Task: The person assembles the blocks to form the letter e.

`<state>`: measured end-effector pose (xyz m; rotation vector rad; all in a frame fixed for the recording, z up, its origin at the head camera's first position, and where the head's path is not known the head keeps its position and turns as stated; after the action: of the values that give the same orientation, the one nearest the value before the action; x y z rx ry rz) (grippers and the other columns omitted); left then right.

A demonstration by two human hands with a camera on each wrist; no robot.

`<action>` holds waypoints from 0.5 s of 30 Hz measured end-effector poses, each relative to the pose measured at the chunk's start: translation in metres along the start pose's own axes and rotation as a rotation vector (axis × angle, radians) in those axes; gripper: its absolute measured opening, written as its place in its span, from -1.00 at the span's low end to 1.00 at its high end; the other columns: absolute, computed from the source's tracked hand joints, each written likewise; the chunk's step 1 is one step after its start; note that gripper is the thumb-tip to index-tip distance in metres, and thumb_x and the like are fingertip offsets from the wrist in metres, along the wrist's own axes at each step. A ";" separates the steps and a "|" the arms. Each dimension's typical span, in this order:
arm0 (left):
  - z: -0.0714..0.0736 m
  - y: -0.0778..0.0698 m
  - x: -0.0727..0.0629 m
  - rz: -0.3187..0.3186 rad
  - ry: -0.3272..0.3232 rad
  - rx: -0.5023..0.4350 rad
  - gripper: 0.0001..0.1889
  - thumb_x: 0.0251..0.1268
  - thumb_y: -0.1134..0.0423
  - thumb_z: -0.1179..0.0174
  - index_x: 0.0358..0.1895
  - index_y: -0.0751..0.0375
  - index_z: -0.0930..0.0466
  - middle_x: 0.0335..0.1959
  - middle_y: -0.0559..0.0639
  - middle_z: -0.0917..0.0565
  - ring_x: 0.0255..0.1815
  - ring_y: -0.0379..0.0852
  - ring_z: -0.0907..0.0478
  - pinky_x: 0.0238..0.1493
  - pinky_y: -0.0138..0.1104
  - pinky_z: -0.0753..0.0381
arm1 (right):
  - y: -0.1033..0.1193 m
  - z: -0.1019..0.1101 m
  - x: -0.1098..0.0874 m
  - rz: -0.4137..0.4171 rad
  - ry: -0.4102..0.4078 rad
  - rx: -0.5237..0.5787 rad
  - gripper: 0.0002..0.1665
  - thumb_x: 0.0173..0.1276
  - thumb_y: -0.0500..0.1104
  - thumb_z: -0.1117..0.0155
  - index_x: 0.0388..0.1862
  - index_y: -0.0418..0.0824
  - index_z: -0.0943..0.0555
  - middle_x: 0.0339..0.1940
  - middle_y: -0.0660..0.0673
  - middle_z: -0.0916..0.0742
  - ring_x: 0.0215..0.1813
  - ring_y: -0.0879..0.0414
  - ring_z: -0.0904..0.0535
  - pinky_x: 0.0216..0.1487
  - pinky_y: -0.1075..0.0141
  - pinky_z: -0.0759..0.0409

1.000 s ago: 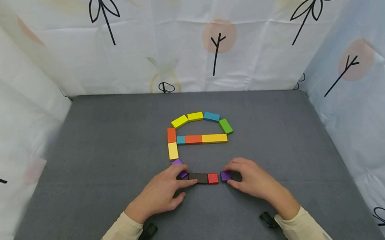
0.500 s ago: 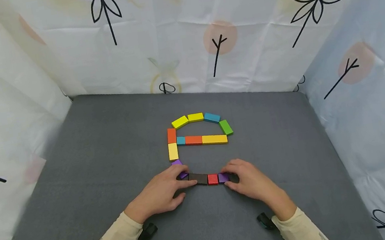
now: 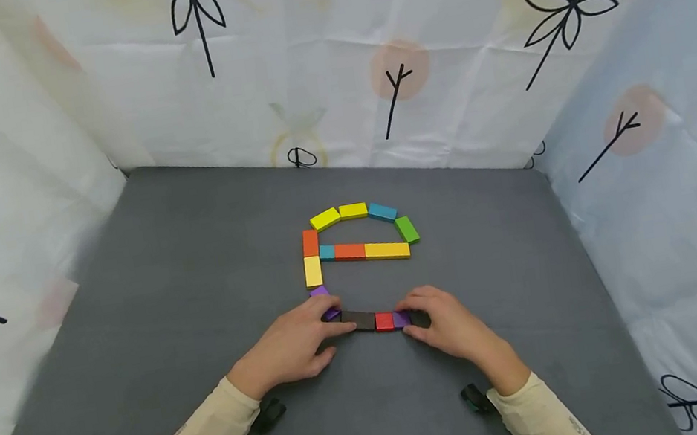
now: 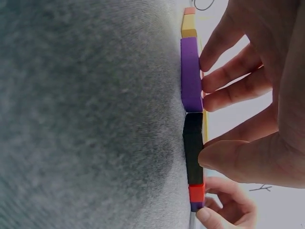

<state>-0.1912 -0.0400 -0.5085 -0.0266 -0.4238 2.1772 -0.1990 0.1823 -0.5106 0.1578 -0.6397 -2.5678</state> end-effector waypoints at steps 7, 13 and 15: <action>-0.002 -0.003 0.005 -0.018 0.011 0.013 -0.54 0.39 0.18 -0.44 0.35 -0.12 -0.77 0.30 0.08 -0.56 0.22 -0.02 -0.51 0.18 -0.13 -0.68 | -0.002 0.004 -0.003 -0.020 0.010 -0.009 -0.61 0.34 -0.19 -0.67 0.13 -0.10 -0.81 0.07 0.02 -0.75 0.15 0.04 -0.65 0.25 -0.04 -0.64; 0.000 -0.005 0.004 -0.033 0.004 0.018 -0.55 0.38 0.17 -0.45 0.32 -0.12 -0.78 0.28 0.07 -0.57 0.18 -0.02 -0.51 0.19 -0.13 -0.66 | 0.003 0.005 -0.004 -0.048 0.027 -0.001 -0.59 0.32 -0.20 -0.68 0.13 -0.12 -0.80 0.05 0.02 -0.75 0.14 0.04 -0.64 0.24 -0.04 -0.64; 0.001 -0.006 0.005 -0.040 0.001 0.021 -0.57 0.39 0.17 -0.45 0.30 -0.12 -0.80 0.26 0.06 -0.58 0.17 -0.02 -0.51 0.19 -0.13 -0.66 | 0.004 0.005 -0.005 -0.051 0.029 0.002 -0.58 0.31 -0.21 -0.68 0.14 -0.13 -0.80 0.05 0.01 -0.75 0.14 0.04 -0.64 0.24 -0.05 -0.64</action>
<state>-0.1896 -0.0334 -0.5051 -0.0078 -0.3980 2.1419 -0.1940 0.1835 -0.5044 0.2136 -0.6356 -2.6085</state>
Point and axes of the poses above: each hand's wrist, its own x-axis towards the middle knuckle, its own z-axis out of the back of the hand, y = z × x, the point moved 8 cm from there along x, towards the middle knuckle
